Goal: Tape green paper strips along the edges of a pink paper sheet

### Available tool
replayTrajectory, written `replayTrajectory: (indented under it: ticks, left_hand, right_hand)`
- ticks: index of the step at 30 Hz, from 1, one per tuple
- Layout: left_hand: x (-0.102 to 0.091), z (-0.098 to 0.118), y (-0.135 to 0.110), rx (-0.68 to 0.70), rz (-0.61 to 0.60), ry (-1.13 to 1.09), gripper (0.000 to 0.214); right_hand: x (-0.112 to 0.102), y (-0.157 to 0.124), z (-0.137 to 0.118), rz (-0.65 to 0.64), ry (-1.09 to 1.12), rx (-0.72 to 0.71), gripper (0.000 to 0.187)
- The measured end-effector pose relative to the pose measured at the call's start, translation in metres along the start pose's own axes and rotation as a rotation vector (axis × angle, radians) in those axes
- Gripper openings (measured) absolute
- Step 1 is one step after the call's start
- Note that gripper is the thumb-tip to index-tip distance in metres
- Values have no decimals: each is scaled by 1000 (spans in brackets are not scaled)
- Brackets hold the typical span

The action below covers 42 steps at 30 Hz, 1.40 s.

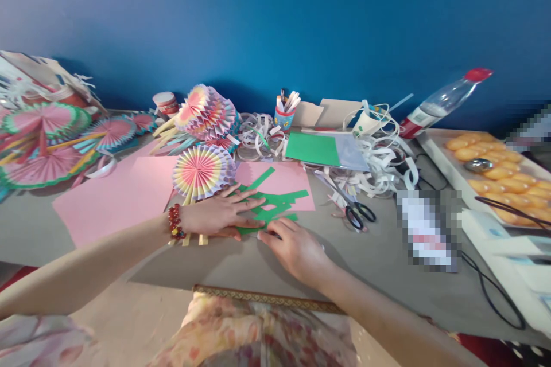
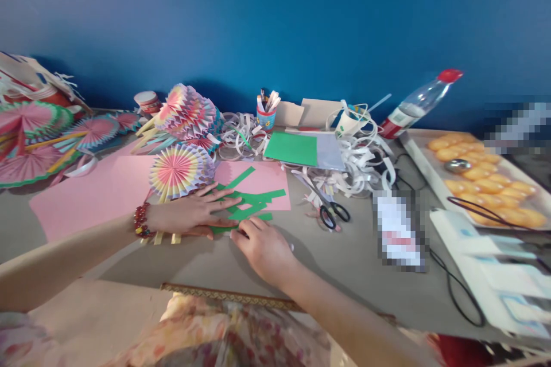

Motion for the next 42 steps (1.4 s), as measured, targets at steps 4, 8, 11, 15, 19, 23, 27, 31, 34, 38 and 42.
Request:
replayTrajectory:
  ticks: [4, 8, 11, 15, 19, 23, 27, 31, 34, 38, 42]
  left_hand:
    - [-1, 0, 0, -3, 11, -13, 53]
    - [-3, -1, 1, -17, -26, -50, 44]
    - [-3, -2, 2, -21, -49, -73, 43]
    - [-2, -2, 1, -8, -58, -83, 50]
    - [-3, -2, 1, -11, -48, -99, 49]
    - [-5, -1, 1, -32, -63, -122, 48]
    - [-4, -1, 1, -43, -90, -128, 49]
    - [-2, -1, 1, -24, -56, -108, 49]
    - [-2, -1, 1, -21, -41, -94, 51]
    - [-2, -1, 0, -32, -89, -89, 54]
    - [-3, -1, 0, -33, -71, -110, 52]
  right_hand:
    - [1, 1, -1, -12, -5, -2, 16]
    - [1, 1, -1, -25, -17, 14, 16]
    - [1, 1, -2, -27, -9, 8, 16]
    - [-2, 2, -3, -5, 30, 13, 15]
    - [-2, 2, -3, 2, 33, 12, 15]
    - [-1, 0, -3, -21, -2, -3, 17]
    - [0, 0, -2, -18, -8, -3, 18]
    - [2, 0, -2, -9, -7, 1, 18]
    - [1, -1, -2, -8, -15, -3, 18]
    - [-1, -1, -3, 5, -1, -5, 18]
    - [-2, 0, -4, -5, 8, -2, 18]
Point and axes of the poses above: each hand's wrist, its own y-axis towards the middle knuckle, its own x-axis out of the palm, z = x × y, the point moved 3 cm from there along y, towards the middle knuckle, and after that the axes turned 2 degrees about y, right-handed, at the moved point
